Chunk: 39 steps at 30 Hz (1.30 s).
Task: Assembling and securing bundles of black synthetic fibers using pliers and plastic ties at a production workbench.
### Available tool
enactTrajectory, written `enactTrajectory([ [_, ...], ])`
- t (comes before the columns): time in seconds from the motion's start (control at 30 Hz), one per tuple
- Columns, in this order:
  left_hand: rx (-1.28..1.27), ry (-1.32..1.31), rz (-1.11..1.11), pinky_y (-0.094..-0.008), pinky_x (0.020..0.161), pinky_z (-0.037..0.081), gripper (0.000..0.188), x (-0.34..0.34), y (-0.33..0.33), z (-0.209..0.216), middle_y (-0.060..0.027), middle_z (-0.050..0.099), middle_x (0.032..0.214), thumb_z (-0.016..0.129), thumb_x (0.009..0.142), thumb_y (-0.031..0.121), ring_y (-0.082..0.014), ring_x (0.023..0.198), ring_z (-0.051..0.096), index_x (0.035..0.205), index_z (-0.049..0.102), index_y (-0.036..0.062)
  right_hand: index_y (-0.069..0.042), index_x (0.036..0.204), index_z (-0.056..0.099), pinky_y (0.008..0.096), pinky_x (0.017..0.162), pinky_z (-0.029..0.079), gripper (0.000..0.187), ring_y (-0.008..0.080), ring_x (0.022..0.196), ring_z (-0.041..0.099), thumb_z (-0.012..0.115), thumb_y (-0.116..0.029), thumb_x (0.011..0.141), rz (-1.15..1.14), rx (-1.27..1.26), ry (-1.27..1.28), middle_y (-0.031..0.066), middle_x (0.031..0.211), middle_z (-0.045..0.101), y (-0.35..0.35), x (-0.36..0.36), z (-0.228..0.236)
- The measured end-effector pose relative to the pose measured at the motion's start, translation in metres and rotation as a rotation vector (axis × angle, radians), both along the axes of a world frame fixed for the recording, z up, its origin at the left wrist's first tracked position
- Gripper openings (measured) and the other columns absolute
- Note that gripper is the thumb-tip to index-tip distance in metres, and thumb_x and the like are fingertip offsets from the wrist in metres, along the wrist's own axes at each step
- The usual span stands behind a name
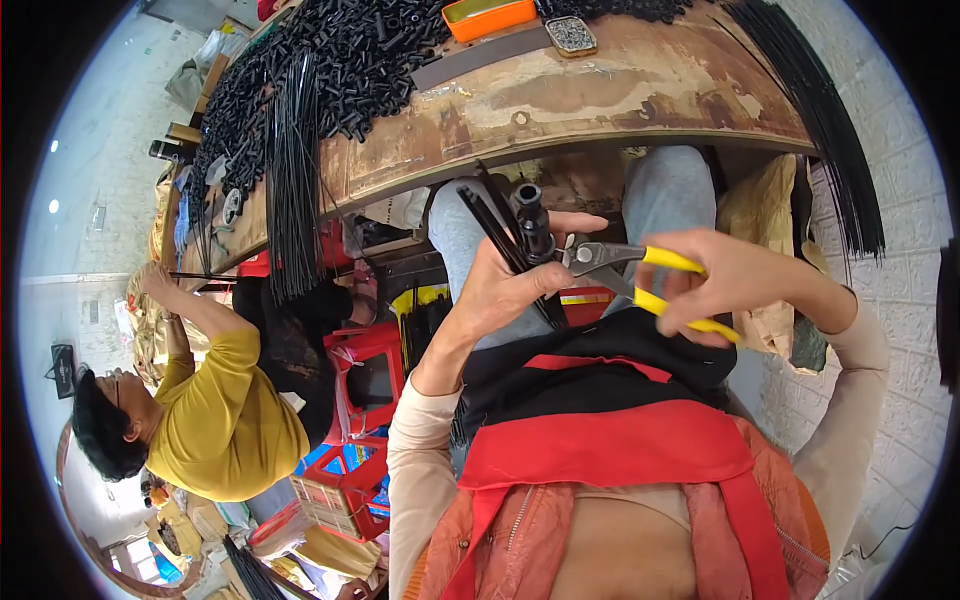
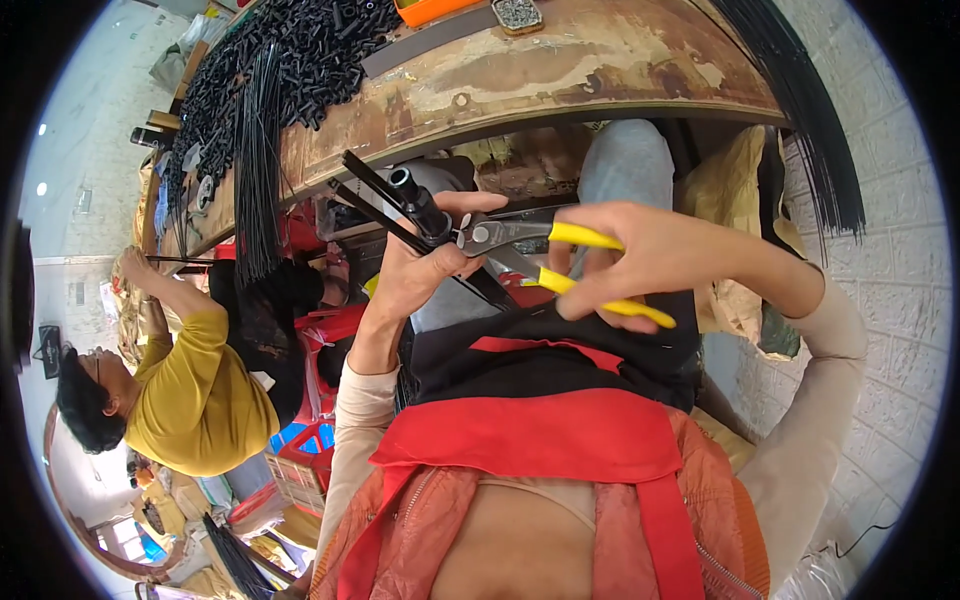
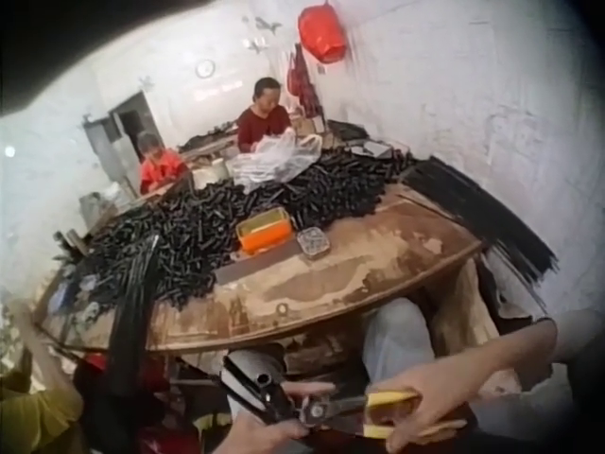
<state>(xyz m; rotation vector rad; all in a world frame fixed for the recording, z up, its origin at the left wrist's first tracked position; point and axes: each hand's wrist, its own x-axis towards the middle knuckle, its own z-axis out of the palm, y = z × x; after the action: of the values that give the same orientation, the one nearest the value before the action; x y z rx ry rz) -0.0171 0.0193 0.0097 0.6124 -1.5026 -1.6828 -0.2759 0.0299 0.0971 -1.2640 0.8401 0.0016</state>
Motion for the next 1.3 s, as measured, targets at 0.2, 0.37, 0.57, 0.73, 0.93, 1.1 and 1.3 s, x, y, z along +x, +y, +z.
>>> enactTrajectory([
  [0.2, 0.016, -0.03, 0.058, -0.0219, 0.053, 0.036, 0.05, 0.001, 0.001, 0.002, -0.0017, 0.052, 0.072, 0.073, 0.085, 0.033, -0.0078, 0.06, 0.048, 0.111, 0.056, -0.0057, 0.0, 0.11, 0.046, 0.0311, 0.046, 0.046, 0.036, 0.018, 0.049, 0.06, 0.065, -0.014, 0.083, -0.058, -0.18, 0.04, 0.0093, 0.08, 0.058, 0.007, 0.005, -0.033],
  [0.37, 0.033, -0.006, 0.1, -0.0228, 0.053, 0.037, 0.039, -0.003, 0.005, 0.002, -0.0037, 0.052, 0.07, 0.07, 0.089, 0.024, -0.0096, 0.059, 0.048, 0.107, 0.052, -0.0052, -0.001, 0.101, 0.055, 0.033, 0.059, 0.048, 0.029, 0.0165, 0.064, 0.063, 0.059, -0.029, 0.093, -0.101, -0.77, 0.095, 0.0079, 0.077, 0.063, 0.009, 0.013, -0.046],
  [0.57, 0.043, -0.031, 0.125, -0.0241, 0.053, 0.038, 0.031, -0.003, 0.007, -0.001, -0.0055, 0.052, 0.07, 0.069, 0.089, 0.017, -0.0106, 0.058, 0.048, 0.1, 0.05, -0.0039, 0.0, 0.098, 0.06, 0.0322, 0.069, 0.051, 0.036, 0.0175, 0.077, 0.067, 0.053, -0.035, 0.098, -0.183, -0.446, -0.048, 0.0096, 0.077, 0.068, 0.01, 0.017, -0.06],
  [0.73, 0.084, 0.012, 0.045, -0.0212, 0.063, 0.043, 0.024, 0.002, 0.007, -0.003, 0.0002, 0.062, 0.081, 0.068, 0.09, 0.015, -0.0047, 0.073, 0.053, 0.104, 0.054, 0.0007, 0.003, 0.103, 0.061, 0.0304, 0.075, 0.052, 0.04, 0.0169, 0.084, 0.068, 0.05, -0.036, 0.099, -0.108, -0.331, -0.053, 0.0116, 0.088, 0.069, 0.01, 0.014, -0.046],
  [0.93, 0.014, 0.003, 0.073, -0.0236, 0.054, 0.038, 0.033, -0.003, 0.004, 0.0, -0.0054, 0.056, 0.072, 0.071, 0.088, 0.021, -0.0089, 0.061, 0.049, 0.097, 0.049, -0.0002, 0.002, 0.097, 0.059, 0.0287, 0.067, 0.051, 0.043, 0.0147, 0.075, 0.066, 0.049, -0.039, 0.1, -0.116, -0.108, -0.047, 0.0083, 0.081, 0.065, 0.006, 0.015, -0.032],
  [1.1, 0.052, -0.062, 0.03, -0.024, 0.064, 0.042, 0.027, 0.001, -0.001, 0.006, -0.0023, 0.058, 0.078, 0.073, 0.084, 0.012, -0.0086, 0.071, 0.052, 0.097, 0.053, 0.0006, 0.001, 0.093, 0.059, 0.0252, 0.059, 0.047, 0.034, 0.0118, 0.061, 0.06, 0.05, -0.031, 0.1, -0.04, 0.041, 0.047, 0.0061, 0.075, 0.063, -0.007, 0.01, -0.013],
  [1.3, 0.043, -0.175, 0.127, -0.0302, 0.08, 0.045, 0.029, 0.005, 0.018, 0.012, -0.0035, 0.059, 0.095, 0.072, 0.078, 0.0, -0.0122, 0.089, 0.056, 0.102, 0.056, 0.002, -0.003, 0.078, 0.058, 0.0258, 0.052, 0.041, 0.035, 0.0101, 0.055, 0.053, 0.055, -0.033, 0.097, -0.022, 0.069, 0.088, 0.0033, 0.064, 0.057, -0.003, 0.017, -0.016],
])
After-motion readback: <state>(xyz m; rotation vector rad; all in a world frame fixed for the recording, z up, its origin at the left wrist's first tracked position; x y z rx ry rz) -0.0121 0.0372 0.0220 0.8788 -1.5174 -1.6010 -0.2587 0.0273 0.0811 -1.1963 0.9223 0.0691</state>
